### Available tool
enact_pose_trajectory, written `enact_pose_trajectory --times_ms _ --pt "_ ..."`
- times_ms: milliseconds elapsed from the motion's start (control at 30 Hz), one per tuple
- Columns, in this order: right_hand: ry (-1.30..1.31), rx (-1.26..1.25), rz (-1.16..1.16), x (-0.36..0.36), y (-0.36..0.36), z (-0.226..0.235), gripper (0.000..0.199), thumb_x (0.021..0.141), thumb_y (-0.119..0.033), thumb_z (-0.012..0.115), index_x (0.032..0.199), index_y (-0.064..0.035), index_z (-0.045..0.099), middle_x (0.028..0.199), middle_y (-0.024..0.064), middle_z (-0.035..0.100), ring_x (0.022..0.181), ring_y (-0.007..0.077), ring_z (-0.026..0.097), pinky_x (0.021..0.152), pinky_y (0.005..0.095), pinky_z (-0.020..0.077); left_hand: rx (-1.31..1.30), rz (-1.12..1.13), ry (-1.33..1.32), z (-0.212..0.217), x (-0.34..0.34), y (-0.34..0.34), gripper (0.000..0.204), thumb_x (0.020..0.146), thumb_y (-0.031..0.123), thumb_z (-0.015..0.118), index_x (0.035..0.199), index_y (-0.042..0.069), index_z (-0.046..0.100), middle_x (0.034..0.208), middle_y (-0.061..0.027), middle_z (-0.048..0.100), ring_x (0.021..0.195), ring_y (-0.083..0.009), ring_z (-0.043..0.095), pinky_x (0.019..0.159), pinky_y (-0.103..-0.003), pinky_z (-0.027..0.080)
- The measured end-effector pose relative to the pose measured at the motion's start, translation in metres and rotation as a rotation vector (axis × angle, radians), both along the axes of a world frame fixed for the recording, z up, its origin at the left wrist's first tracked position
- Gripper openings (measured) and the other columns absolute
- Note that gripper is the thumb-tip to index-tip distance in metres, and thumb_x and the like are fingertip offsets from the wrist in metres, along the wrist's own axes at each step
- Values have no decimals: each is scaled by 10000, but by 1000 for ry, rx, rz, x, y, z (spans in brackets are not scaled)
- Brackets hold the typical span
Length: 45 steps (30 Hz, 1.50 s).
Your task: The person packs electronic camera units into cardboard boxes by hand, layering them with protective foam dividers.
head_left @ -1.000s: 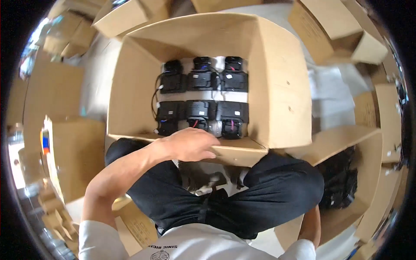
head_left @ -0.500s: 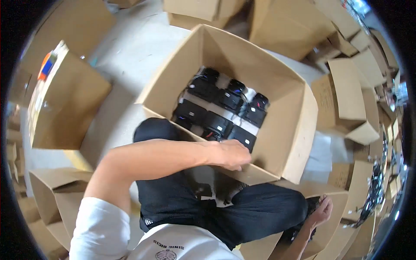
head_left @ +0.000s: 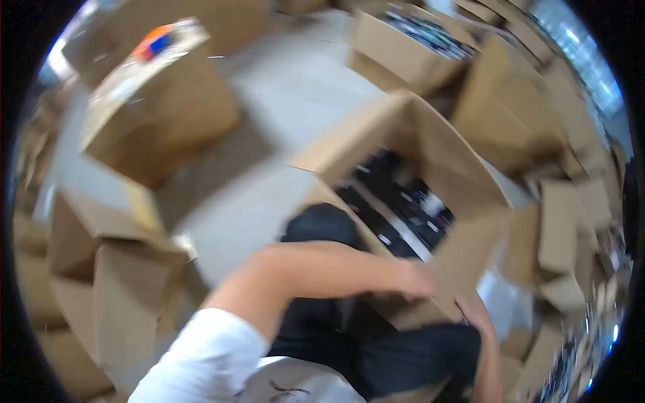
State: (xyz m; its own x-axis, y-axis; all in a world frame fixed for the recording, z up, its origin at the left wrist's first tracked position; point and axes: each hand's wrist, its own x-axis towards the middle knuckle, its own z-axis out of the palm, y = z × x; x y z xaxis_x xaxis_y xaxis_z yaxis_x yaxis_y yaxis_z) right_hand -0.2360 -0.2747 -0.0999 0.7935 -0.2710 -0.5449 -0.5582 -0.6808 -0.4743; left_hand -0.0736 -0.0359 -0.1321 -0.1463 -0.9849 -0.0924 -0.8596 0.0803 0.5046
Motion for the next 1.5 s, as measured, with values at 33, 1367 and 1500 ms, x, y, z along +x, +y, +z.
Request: enact_pose_trajectory --times_ms 33,1367,1500 --pt "-59 209 -68 18 16 2 534 954 -259 588 1381 51 504 1399 201 571 1288 293 532 1101 387 402 -1 38 113 12 9 15 308 831 238 704 1105 98 718 1027 -152 732 970 -328 708 778 -462 570" --pt "127 -672 -59 4 -309 -249 293 886 -285 626 1081 -85 712 1046 213 706 1052 293 686 859 489 548 316 -41 112 32 30 -16 404 885 330 721 1104 10 608 872 -140 661 812 -317 693 672 -409 574" --pt "-167 -863 -373 -31 -306 -106 182 881 -253 663 927 -84 715 978 194 719 925 387 697 826 483 555 371 -24 91 28 32 -3 414 937 409 646 1070 23 579 885 -160 672 853 -345 695 690 -448 565"
